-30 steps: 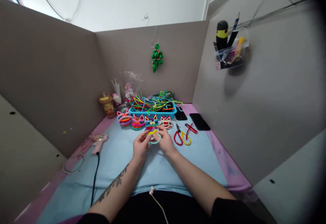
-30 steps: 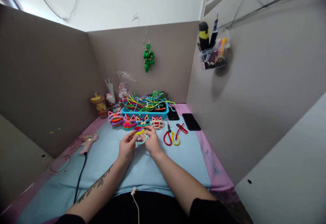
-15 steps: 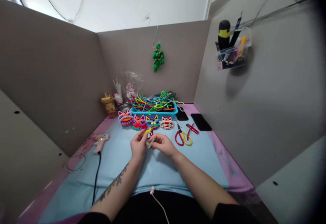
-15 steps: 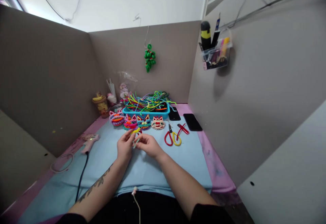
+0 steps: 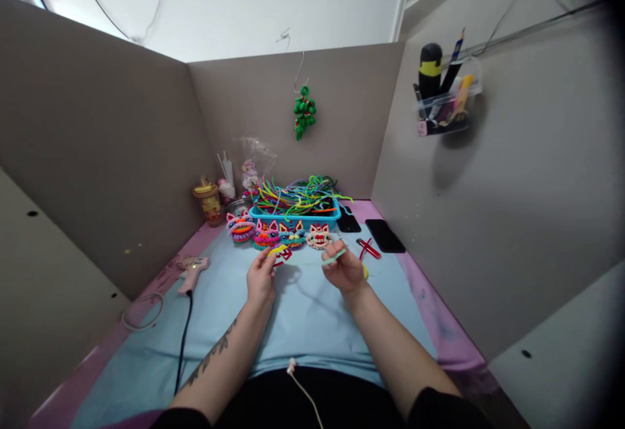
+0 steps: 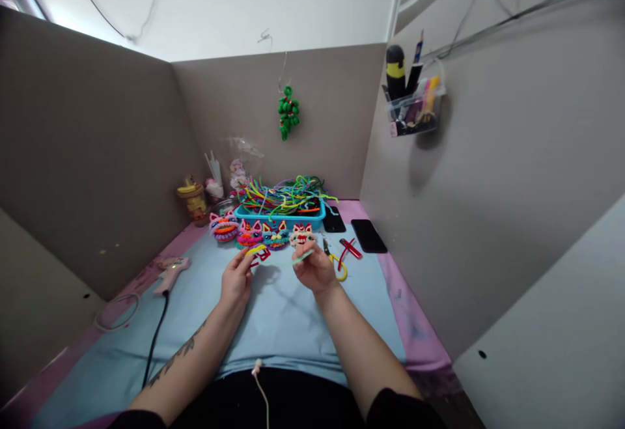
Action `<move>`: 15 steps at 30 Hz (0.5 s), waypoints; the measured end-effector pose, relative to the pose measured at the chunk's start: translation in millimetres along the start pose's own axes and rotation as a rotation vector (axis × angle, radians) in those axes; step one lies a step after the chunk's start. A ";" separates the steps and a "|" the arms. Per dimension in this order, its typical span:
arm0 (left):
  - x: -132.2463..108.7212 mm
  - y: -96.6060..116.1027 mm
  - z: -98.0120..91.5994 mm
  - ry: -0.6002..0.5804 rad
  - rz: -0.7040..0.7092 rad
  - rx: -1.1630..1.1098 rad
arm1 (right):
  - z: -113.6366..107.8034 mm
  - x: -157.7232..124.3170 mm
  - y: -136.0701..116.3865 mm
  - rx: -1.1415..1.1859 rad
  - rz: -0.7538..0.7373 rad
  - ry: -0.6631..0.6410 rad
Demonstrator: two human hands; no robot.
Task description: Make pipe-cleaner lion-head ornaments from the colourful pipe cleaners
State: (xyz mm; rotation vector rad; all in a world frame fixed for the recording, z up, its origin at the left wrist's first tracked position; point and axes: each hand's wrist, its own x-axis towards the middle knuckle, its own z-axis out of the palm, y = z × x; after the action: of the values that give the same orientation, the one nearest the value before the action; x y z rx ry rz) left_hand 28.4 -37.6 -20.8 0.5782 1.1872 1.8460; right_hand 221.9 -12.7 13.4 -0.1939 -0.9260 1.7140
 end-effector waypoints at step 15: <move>-15.1 1.9 7.4 -0.183 0.111 0.081 | 27.3 -6.4 53.0 -1.311 -0.386 -0.054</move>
State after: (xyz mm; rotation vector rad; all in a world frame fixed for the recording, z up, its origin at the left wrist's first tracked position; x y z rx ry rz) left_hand 41.2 -46.9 -14.9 0.8551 1.1304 1.7995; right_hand 169.5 -35.0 -5.2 -0.7577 -1.8667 0.5504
